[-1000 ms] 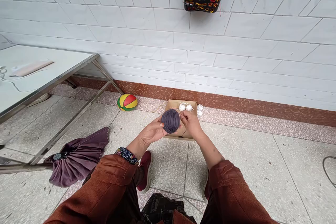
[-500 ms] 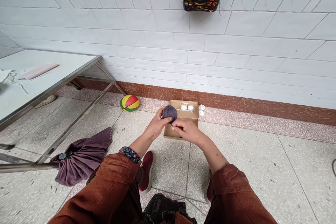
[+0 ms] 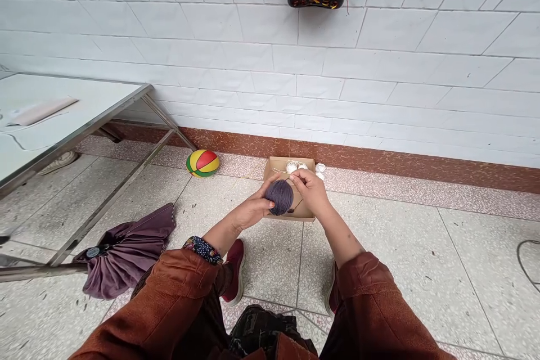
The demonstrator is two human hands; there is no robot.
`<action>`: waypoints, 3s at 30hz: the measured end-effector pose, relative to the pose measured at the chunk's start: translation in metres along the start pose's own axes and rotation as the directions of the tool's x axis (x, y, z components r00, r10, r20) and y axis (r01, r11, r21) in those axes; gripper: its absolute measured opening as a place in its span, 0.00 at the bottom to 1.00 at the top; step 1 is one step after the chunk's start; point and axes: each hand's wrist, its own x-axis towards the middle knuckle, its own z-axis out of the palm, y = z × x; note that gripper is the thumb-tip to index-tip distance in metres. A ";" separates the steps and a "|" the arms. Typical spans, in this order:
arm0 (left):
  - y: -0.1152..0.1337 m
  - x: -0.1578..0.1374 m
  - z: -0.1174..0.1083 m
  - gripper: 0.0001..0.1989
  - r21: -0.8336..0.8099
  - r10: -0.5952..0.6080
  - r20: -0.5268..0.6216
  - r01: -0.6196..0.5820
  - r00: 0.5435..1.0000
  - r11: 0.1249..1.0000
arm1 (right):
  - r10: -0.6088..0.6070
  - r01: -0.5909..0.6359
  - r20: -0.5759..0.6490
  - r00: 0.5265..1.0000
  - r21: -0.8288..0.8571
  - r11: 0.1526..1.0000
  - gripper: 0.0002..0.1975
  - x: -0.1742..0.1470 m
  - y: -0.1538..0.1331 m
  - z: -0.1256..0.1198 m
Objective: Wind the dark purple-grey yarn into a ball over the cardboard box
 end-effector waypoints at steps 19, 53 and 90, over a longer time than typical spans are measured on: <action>0.003 -0.003 0.008 0.41 -0.110 0.022 0.071 -0.014 0.997 0.994 | 0.025 -0.020 0.046 0.999 -0.121 0.992 0.13 -0.003 0.011 0.010; -0.003 0.003 -0.008 0.49 0.271 0.034 -0.098 -0.006 0.995 0.963 | -0.071 0.065 0.067 0.995 0.090 0.994 0.13 -0.002 -0.018 -0.002; -0.007 -0.001 -0.002 0.41 0.105 0.061 0.020 -0.062 0.998 0.993 | -0.155 0.158 0.096 0.983 -0.031 0.987 0.11 -0.002 -0.019 -0.009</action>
